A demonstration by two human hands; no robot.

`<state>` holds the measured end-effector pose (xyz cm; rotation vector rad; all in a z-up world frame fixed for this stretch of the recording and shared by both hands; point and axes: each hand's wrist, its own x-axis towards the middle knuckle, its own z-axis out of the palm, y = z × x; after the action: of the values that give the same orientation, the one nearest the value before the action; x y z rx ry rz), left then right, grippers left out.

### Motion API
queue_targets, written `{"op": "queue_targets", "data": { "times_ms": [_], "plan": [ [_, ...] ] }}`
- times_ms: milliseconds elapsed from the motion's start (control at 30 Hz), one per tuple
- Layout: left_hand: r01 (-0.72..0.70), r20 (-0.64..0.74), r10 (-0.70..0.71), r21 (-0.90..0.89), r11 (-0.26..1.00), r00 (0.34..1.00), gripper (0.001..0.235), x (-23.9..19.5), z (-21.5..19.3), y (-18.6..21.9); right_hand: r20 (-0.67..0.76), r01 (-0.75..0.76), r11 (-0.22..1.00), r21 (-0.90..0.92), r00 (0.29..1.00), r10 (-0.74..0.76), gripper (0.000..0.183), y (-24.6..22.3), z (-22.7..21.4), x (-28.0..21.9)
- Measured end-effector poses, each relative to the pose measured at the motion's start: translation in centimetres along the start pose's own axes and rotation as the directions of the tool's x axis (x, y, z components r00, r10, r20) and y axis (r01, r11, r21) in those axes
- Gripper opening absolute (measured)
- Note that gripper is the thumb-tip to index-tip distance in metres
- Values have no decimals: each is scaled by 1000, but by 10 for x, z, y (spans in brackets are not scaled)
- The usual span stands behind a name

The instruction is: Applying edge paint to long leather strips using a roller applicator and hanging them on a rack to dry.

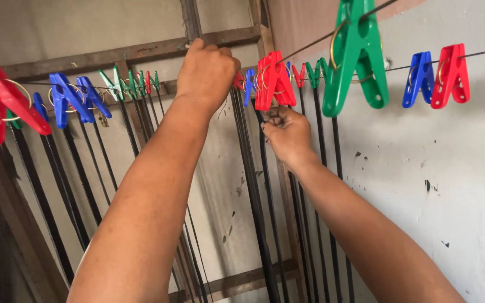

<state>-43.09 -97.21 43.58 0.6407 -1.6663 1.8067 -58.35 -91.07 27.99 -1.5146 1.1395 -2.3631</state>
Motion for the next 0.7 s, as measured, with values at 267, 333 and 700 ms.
{"op": "queue_targets", "data": {
  "times_ms": [267,333,700],
  "plan": [
    [-8,52,6,26,1000,999,24,5,-9,7,-67,163,944,-288,980,-189,19,24,11,28],
    [-6,64,4,31,999,998,24,5,-9,8,-56,187,928,-321,975,-216,20,19,13,27],
    [-20,58,17,41,999,998,20,3,-13,10,-58,364,858,-362,910,-411,9,7,25,28]
  ]
}}
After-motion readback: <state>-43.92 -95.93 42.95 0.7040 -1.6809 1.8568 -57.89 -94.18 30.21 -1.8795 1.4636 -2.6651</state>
